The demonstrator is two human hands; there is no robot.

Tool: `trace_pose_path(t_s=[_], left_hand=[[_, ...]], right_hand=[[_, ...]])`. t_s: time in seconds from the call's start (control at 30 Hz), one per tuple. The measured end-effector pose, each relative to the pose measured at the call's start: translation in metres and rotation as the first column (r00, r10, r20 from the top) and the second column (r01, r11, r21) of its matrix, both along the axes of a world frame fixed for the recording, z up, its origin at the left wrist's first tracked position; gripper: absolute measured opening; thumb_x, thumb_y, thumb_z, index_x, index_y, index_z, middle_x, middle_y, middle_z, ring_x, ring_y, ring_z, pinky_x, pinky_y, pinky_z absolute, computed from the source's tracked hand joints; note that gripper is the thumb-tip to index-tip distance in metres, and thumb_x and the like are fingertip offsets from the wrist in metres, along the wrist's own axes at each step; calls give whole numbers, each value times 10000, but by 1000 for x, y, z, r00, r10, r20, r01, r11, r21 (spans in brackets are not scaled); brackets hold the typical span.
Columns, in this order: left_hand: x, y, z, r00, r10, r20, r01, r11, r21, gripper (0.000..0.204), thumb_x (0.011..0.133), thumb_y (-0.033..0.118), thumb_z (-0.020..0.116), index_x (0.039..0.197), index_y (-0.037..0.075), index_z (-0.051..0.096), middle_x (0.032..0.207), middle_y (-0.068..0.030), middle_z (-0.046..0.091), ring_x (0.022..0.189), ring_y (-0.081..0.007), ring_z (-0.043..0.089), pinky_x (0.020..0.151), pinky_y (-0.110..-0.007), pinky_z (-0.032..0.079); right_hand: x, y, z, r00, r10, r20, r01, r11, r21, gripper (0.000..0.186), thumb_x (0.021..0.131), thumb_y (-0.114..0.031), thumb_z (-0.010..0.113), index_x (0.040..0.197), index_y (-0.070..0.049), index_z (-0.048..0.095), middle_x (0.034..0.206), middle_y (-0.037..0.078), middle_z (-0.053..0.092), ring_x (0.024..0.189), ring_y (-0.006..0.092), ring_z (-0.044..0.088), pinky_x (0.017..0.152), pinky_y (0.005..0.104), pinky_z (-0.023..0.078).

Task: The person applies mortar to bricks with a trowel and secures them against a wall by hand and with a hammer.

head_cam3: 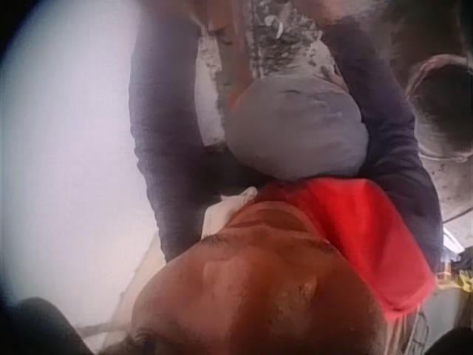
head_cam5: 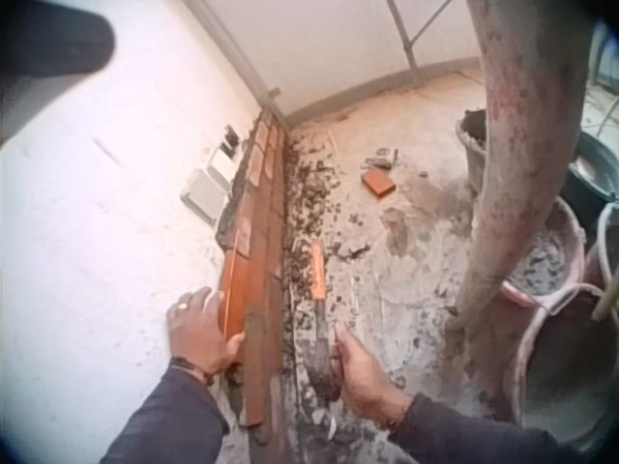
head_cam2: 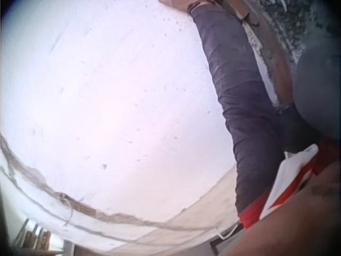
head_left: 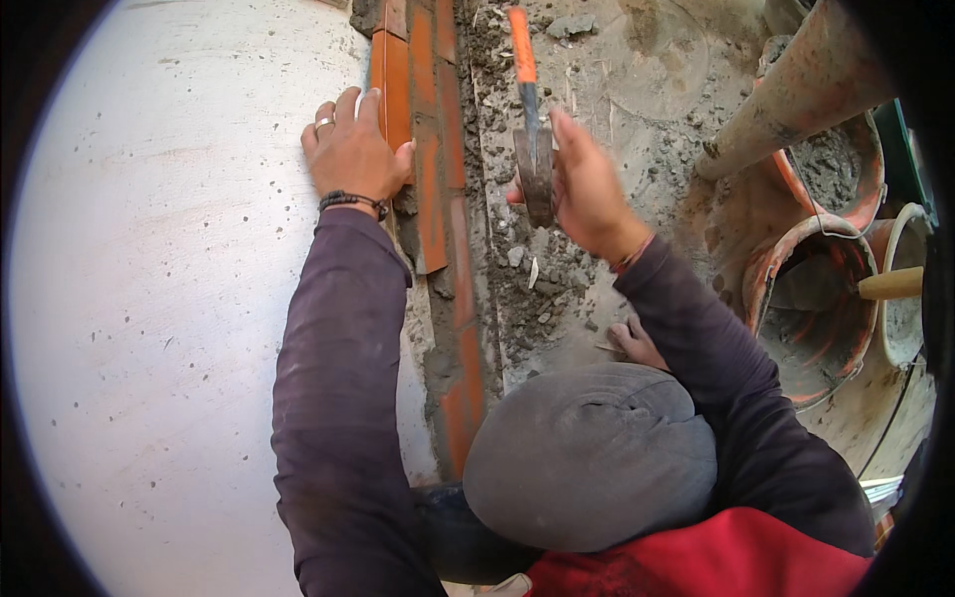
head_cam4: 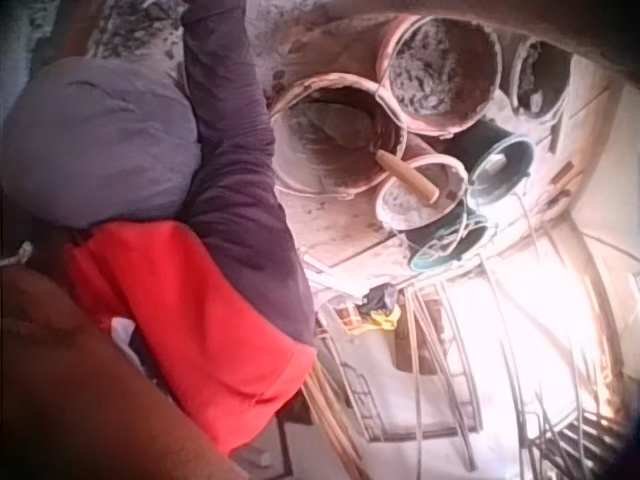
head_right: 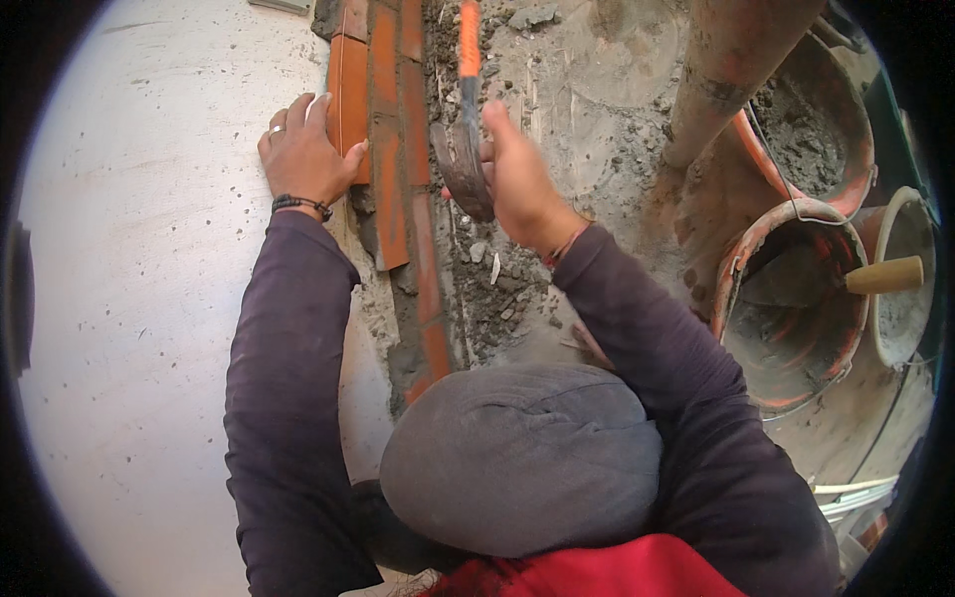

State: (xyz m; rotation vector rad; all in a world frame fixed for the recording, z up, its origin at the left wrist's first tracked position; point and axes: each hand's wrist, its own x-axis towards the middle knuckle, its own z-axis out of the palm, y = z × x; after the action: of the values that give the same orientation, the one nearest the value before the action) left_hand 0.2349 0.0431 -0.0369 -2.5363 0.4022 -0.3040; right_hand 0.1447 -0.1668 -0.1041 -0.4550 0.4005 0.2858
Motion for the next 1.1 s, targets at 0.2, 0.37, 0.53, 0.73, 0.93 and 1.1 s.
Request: trace_pose_path(t_s=[0.2, 0.37, 0.53, 0.73, 0.93, 1.1], left_hand=[[15, -12, -1, 989, 123, -77, -108, 977, 185, 822, 750, 468, 772, 1454, 197, 447, 1473, 2, 444, 1357, -250, 406, 1097, -484, 293], [17, -17, -6, 977, 199, -77, -176, 957, 230, 863, 747, 469, 773, 1484, 212, 407, 1492, 15, 416, 1374, -245, 381, 1094, -500, 277], [18, -19, -5, 971, 229, -70, -206, 947, 246, 872, 739, 470, 779, 1487, 225, 406, 1518, 16, 376, 1401, -243, 333, 1090, -507, 276], [18, -24, -6, 966, 244, -87, -219, 948, 230, 873, 730, 462, 785, 1485, 237, 409, 1530, 8, 354, 1410, -261, 313, 1095, -538, 266], [19, -22, -8, 965, 248, -88, -222, 946, 236, 883, 721, 459, 788, 1488, 245, 406, 1536, 10, 346, 1410, -278, 310, 1091, -569, 260], [22, -17, -11, 971, 231, -69, -207, 946, 251, 886, 722, 453, 786, 1493, 256, 396, 1534, 19, 352, 1400, -282, 319, 1072, -575, 268]], right_hand=[[-17, 1, -23, 963, 68, 261, 1, 966, -257, 895, 906, -393, 654, 1545, 24, 186, 866, 34, 587, 621, 84, 554, 552, 243, 487], [-28, 17, -28, 921, 40, 387, 61, 968, -244, 931, 792, -118, 690, 1545, 58, 172, 914, 37, 544, 613, 85, 544, 552, 245, 475], [-35, 35, -37, 886, 28, 464, 41, 990, -137, 947, 749, -146, 683, 1555, 21, 215, 942, 34, 535, 741, 93, 555, 668, 256, 486], [-49, 56, -38, 904, -31, 426, 80, 992, -100, 965, 726, -175, 690, 1554, 5, 230, 989, 50, 539, 777, 106, 551, 713, 250, 474], [-50, 63, -50, 888, 69, 454, 30, 978, -208, 981, 713, -250, 696, 1546, 11, 248, 1132, 103, 542, 896, 163, 571, 819, 298, 476], [-44, 59, -54, 862, 120, 493, 22, 962, -272, 992, 693, -240, 693, 1549, 1, 254, 1238, 139, 494, 1048, 195, 520, 922, 304, 430]])
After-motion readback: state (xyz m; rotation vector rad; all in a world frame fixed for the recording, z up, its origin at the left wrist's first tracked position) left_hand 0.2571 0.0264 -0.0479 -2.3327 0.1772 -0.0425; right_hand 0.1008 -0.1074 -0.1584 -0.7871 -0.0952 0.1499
